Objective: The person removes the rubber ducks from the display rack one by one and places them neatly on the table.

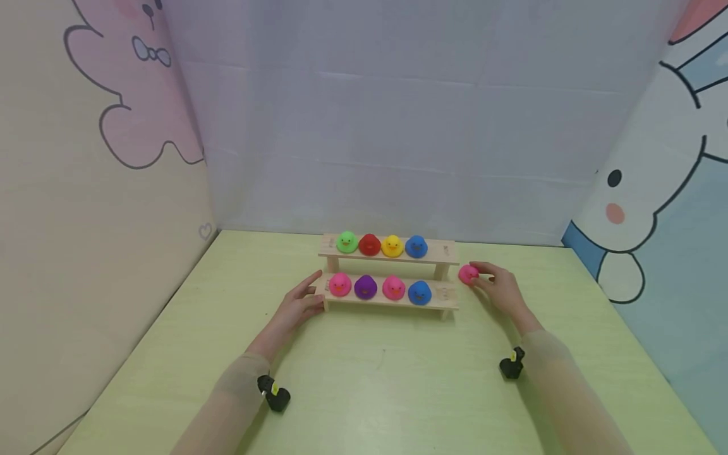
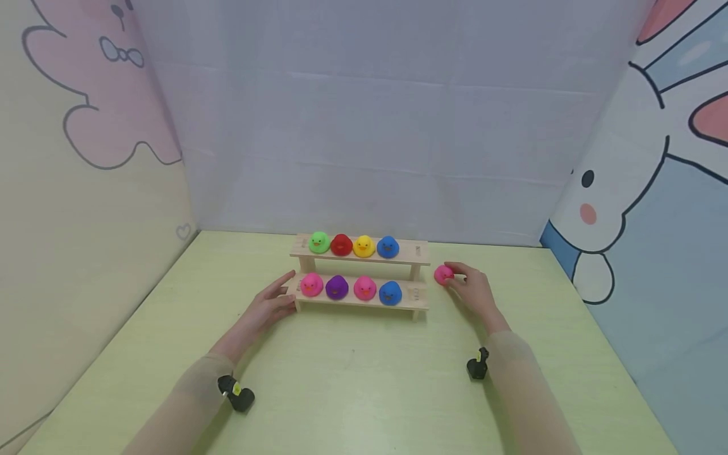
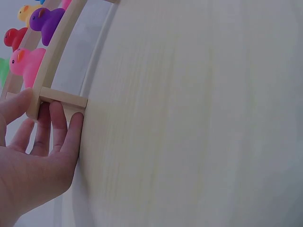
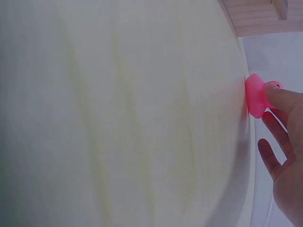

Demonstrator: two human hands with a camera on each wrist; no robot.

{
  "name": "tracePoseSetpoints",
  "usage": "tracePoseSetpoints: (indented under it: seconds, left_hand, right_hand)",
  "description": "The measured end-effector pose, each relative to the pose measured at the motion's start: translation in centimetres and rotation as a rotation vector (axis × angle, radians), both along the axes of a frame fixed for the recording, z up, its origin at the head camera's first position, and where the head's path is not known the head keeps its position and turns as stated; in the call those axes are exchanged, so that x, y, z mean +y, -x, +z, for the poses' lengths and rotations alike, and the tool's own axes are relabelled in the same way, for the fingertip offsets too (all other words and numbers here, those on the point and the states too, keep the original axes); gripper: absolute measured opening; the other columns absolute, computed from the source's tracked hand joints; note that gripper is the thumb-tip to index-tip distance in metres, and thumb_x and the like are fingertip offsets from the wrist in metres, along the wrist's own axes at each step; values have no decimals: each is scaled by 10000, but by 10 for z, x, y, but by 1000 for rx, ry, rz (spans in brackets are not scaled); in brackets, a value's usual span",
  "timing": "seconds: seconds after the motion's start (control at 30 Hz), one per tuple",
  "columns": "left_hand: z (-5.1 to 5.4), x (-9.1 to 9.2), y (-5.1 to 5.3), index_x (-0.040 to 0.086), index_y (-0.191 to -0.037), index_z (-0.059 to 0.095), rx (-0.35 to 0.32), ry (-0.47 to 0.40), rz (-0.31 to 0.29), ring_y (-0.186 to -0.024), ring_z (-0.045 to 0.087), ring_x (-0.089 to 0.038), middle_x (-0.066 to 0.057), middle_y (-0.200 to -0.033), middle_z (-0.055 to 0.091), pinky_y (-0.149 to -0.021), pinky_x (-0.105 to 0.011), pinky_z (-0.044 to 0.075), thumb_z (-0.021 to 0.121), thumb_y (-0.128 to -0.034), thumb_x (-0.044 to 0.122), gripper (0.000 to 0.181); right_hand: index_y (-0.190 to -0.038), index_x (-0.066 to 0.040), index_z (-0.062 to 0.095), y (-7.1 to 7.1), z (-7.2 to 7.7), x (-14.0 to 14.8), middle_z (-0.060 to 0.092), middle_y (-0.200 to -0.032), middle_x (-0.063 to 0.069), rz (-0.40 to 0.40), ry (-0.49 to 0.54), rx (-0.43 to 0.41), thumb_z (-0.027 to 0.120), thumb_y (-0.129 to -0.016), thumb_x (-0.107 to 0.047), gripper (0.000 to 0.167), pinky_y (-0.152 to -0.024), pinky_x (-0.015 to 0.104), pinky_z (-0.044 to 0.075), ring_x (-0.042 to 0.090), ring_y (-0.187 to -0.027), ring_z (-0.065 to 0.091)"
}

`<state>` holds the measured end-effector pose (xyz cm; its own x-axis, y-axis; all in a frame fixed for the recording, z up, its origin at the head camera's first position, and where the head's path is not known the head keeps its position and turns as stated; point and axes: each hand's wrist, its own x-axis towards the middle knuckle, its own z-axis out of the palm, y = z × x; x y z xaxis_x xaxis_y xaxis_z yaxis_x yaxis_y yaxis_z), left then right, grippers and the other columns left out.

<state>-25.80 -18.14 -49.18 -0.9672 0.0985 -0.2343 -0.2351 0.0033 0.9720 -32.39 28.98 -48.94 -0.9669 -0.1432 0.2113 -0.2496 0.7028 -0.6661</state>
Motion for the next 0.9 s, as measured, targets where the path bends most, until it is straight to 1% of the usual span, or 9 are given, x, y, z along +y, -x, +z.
tracePoseSetpoints:
  seconds: [0.17, 0.27, 0.4, 0.53, 0.9]
  left_hand:
    - [0, 1, 0, 307, -1545, 336, 1, -7, -1, -961, 646, -130, -139, -1321, 478, -1010, -331, 546, 561, -990, 94, 635]
    - [0, 1, -1, 299, -1548, 330, 4, -10, -4, -961, 646, -127, -143, -1319, 473, -1029, -349, 535, 554, -994, 91, 633]
    - [0, 1, -1, 304, -1548, 330, 2, -2, -4, -976, 644, -131, -132, -1307, 470, -1046, -357, 525, 556, -998, 111, 626]
    - [1, 1, 0, 305, -1546, 335, -2, -12, 0, -991, 644, -149, -130, -1308, 474, -1024, -337, 538, 562, -992, 100, 633]
    - [0, 1, 1, 299, -1545, 337, -7, -33, 2, -989, 651, -157, -138, -1306, 485, -994, -322, 554, 569, -985, 86, 643]
  right_hand:
    - [-1355, -4, 563, 0, 0, 0, 617, -1302, 262, 3, -11, 4, 653, -950, -122, 431, -1025, 582, 455, 425, -1254, 541]
    - [-1353, 4, 562, 0, 0, 0, 618, -1293, 271, 7, -14, 11, 660, -945, -121, 438, -1019, 587, 459, 436, -1247, 544]
    - [-1387, -4, 529, 0, 1, 0, 589, -1337, 272, 6, -6, 3, 681, -932, -132, 496, -1043, 592, 450, 438, -1269, 526]
    - [-1420, -10, 492, -1, 3, 1, 540, -1397, 274, 7, 3, -4, 705, -916, -148, 564, -1080, 607, 416, 437, -1299, 495]
    - [-1434, -31, 483, -2, 6, 5, 516, -1437, 247, 4, -21, -6, 714, -913, -187, 591, -1089, 622, 391, 436, -1312, 481]
